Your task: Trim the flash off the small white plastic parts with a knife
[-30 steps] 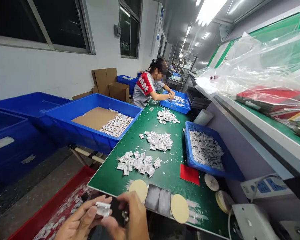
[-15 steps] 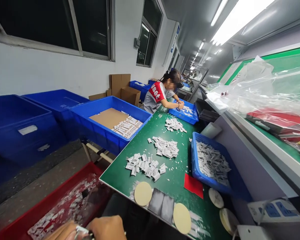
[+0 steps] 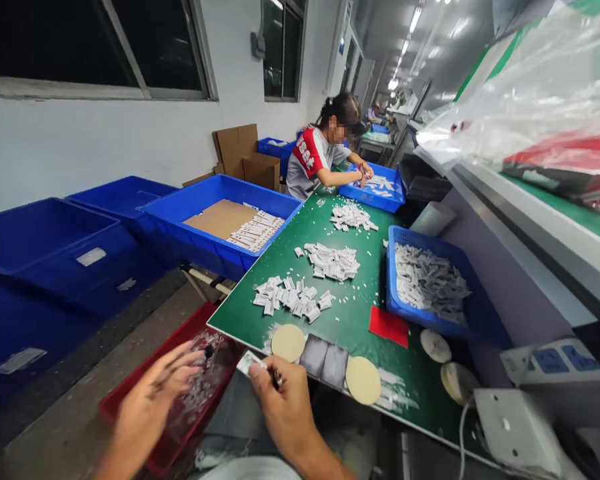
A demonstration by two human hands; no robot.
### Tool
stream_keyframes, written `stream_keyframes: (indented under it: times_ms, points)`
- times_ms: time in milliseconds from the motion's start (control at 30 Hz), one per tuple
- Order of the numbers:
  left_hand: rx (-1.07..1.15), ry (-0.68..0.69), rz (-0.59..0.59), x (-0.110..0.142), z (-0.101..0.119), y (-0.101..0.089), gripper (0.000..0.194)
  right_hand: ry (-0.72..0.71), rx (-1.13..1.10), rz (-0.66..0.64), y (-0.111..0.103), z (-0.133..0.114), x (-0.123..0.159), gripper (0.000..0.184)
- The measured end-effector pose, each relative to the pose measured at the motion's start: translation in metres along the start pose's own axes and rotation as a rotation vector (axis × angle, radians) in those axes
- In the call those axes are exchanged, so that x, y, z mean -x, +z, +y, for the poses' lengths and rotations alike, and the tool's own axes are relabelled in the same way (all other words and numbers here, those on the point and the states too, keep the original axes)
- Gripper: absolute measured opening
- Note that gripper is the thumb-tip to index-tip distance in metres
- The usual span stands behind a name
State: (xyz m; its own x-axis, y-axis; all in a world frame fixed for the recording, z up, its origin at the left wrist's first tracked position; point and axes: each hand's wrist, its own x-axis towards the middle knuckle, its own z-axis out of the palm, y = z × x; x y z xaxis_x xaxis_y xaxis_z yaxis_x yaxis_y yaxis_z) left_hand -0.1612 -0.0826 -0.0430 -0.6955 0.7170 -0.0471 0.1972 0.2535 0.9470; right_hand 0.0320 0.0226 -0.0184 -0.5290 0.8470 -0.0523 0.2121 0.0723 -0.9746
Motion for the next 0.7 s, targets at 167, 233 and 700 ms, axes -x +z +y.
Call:
stream_keyframes:
  times_ms: [167, 233, 700]
  points:
    - [0.366, -0.037, -0.371, 0.018, 0.062, 0.08, 0.027, -0.049, 0.018, 0.077, -0.015, -0.008, 0.014, 0.036]
    - [0.439, -0.049, -0.454, 0.018, 0.071, 0.094, 0.022, -0.102, 0.103, 0.088, -0.027, -0.014, 0.021, 0.034]
    - [0.793, -0.365, -0.586, -0.004, 0.113, 0.109, 0.016, -0.41, 0.574, -0.048, -0.103, -0.049, 0.029, 0.027]
